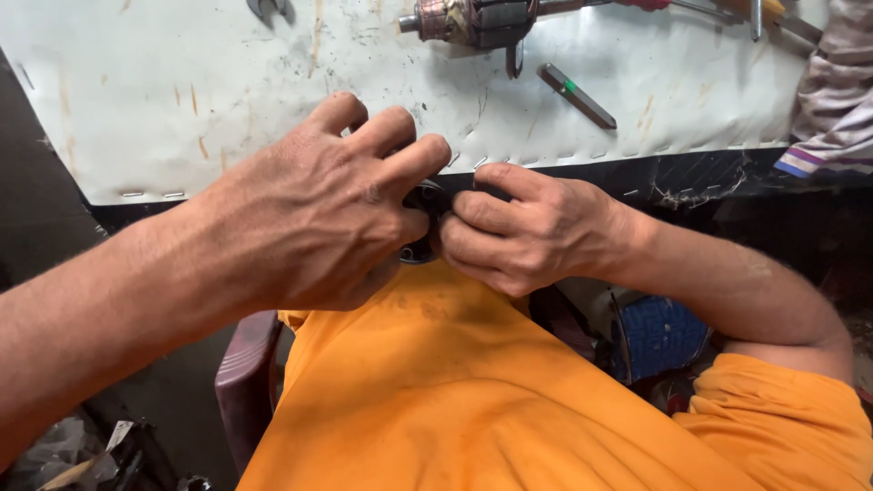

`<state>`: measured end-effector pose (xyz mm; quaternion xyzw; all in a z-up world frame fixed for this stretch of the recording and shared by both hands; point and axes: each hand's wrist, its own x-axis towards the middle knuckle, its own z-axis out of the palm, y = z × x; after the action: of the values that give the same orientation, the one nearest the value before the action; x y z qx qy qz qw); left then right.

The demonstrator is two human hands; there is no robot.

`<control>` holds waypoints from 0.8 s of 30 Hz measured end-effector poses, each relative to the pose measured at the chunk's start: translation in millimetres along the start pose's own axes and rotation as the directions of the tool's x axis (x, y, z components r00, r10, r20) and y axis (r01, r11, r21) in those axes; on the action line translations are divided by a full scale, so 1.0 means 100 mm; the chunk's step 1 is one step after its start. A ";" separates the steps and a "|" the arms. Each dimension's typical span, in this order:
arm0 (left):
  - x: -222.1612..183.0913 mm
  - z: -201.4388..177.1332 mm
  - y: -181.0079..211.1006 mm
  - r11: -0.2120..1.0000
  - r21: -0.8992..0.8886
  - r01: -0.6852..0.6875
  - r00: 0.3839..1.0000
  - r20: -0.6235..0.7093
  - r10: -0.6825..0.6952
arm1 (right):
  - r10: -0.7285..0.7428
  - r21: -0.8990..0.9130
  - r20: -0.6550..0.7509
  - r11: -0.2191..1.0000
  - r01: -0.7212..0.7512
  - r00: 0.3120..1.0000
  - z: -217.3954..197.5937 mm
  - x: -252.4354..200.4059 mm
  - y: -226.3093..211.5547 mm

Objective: Repairing a motorcycle starter motor by inspecting and manipulating internal brushes and wiring.

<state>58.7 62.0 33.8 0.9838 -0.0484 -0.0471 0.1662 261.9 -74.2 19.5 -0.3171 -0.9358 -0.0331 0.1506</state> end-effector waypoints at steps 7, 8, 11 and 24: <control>0.04 -0.11 0.05 0.997 0.079 -0.019 0.983 0.182 0.004 | -0.014 -0.003 0.004 1.000 0.014 1.000 -0.04 0.06 0.01; 0.05 -0.14 0.05 0.996 0.088 -0.013 0.985 0.172 -0.002 | -0.015 -0.014 0.007 1.000 0.015 1.000 -0.04 0.07 0.01; 0.04 -0.11 0.03 0.997 0.076 -0.014 0.985 0.172 0.001 | -0.017 -0.029 0.005 0.999 0.017 1.000 -0.04 0.08 0.00; 0.13 -0.21 0.09 0.971 -0.106 0.213 0.961 0.204 -0.188 | -0.016 -0.032 0.002 0.999 0.016 1.000 -0.06 0.08 0.00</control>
<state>73.0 59.1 56.0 0.9618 0.0388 -0.1618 0.2173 257.1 -71.0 27.1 -0.3121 -0.9377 -0.0491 0.1445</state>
